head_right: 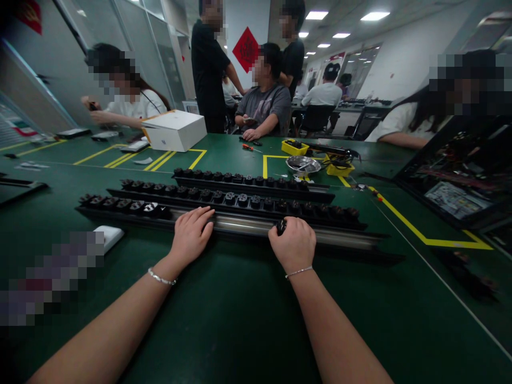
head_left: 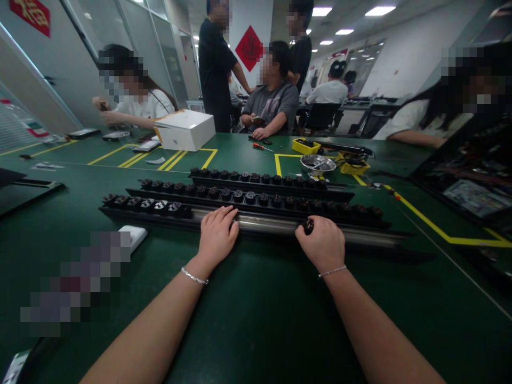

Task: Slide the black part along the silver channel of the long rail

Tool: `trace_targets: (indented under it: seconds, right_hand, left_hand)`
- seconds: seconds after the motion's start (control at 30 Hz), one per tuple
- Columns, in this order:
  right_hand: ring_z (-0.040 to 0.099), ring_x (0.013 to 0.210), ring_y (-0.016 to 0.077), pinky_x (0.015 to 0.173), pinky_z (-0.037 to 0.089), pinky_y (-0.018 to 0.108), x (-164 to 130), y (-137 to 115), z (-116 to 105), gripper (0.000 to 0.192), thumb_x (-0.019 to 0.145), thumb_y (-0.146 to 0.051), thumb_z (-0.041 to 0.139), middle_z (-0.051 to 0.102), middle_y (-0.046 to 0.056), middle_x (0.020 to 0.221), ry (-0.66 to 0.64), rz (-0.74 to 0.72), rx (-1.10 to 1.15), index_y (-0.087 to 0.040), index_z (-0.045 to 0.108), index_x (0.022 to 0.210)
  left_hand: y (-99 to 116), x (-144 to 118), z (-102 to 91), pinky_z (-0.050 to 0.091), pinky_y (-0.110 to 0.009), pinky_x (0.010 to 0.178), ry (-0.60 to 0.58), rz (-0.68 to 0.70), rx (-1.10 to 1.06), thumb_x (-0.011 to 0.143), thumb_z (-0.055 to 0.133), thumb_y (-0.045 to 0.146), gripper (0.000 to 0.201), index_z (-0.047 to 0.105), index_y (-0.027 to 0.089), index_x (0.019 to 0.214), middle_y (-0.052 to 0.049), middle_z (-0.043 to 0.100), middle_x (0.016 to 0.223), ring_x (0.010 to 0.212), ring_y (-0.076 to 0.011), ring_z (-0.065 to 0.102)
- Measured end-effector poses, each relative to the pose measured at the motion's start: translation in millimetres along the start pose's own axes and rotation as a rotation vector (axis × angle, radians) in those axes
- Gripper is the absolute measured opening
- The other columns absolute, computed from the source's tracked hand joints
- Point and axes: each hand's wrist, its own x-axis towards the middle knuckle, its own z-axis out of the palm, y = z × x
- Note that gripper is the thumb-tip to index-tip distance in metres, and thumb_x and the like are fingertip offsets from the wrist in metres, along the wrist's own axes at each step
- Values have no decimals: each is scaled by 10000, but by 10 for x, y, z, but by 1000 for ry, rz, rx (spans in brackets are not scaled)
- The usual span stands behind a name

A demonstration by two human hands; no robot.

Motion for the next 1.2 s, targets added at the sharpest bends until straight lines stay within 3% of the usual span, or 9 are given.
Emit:
trace_targets:
  seconds: [0.5, 0.8, 1.2]
  right_hand:
    - [554, 980, 262, 878, 365, 394, -2, 13, 11, 341, 759, -353, 456, 660, 125, 967, 6, 11, 12, -133, 617, 964]
    - [557, 1007, 267, 899, 371, 396, -13, 13, 22, 448, 771, -356, 459, 647, 149, 1032, 31, 32, -4, -109, 567, 1130]
    - [559, 1007, 268, 907, 382, 390, -14, 56, 61, 457, 770, -356, 461, 642, 160, 1033, 74, 1, -3, -91, 559, 1129]
  left_hand:
    - [-4, -3, 0, 313, -424, 1034, -4, 5, 0, 910, 409, 304, 353, 574, 235, 1215, -38, 583, 1291, 1222, -241, 484]
    - [-8, -4, 4, 312, -427, 1039, 3, 9, -2, 905, 417, 297, 354, 576, 234, 1215, -37, 589, 1284, 1220, -241, 486]
    - [-9, -2, 10, 319, -433, 1038, 6, 5, -3, 903, 414, 305, 358, 583, 232, 1210, -40, 592, 1279, 1213, -245, 493]
